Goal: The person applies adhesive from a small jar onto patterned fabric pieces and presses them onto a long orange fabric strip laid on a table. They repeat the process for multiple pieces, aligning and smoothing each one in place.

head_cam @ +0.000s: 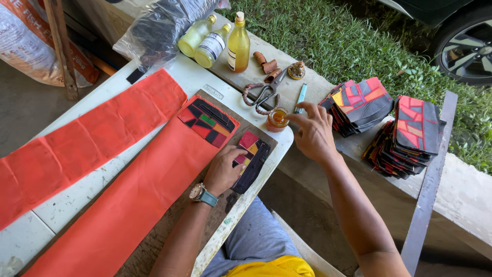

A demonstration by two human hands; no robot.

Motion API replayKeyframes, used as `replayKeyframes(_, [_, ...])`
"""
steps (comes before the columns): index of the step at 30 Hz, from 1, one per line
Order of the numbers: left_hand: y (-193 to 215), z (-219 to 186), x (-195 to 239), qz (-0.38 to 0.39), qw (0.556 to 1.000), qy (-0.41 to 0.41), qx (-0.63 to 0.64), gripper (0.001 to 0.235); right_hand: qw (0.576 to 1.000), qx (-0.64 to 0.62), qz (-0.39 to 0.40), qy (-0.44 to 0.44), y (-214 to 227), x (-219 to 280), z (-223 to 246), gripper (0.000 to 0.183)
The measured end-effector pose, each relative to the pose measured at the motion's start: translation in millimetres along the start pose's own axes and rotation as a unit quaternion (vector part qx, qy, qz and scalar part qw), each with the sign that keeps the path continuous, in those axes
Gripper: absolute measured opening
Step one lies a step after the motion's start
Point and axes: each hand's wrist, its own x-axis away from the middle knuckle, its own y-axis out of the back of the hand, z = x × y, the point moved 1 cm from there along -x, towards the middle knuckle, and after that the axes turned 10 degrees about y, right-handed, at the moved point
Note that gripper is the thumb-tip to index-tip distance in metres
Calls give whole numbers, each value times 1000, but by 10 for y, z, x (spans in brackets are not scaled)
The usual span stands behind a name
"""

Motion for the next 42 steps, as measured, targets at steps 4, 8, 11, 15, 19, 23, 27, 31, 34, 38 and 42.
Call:
replayKeyframes(4, [27,46,-89,27,1000,-6,8,43,986,-159,-8,48,246,215,-46,40])
replayKeyframes(8, [-12,174,-173,51,997,-52,-3,55,704,-697,-111,75,423,563,-136,46])
replayKeyframes(11, [-9,183,-210,59,997,-53,3,57,737,-646,188,-63,80,583,-114,93])
replayKeyframes(15, [-6,158,-191,60,997,-50,1,57,748,-588,273,-141,-401,531,-67,94])
replayKeyframes(19, [2,134,-192,65,997,-33,-15,57,739,-600,260,-160,-412,497,19,92])
replayKeyframes(23, [-2,125,-179,64,997,-34,-14,57,778,-507,344,-138,-298,646,252,85])
replayKeyframes(27, [-11,148,-201,60,996,-61,-8,56,771,-547,300,-126,-296,760,431,85])
replayKeyframes(31, [-4,165,-205,57,997,-53,-21,56,856,-416,306,-32,-279,924,766,102])
replayKeyframes(34, [-27,168,-212,56,997,-53,-20,56,889,-378,254,-48,-275,1014,968,97])
replayKeyframes(38, [-24,187,-217,58,997,-52,-19,55,940,-168,295,-40,-462,1181,1167,99])
replayKeyframes(42, [-61,225,-195,54,997,-42,-23,56,953,-106,282,19,-574,1370,1283,81])
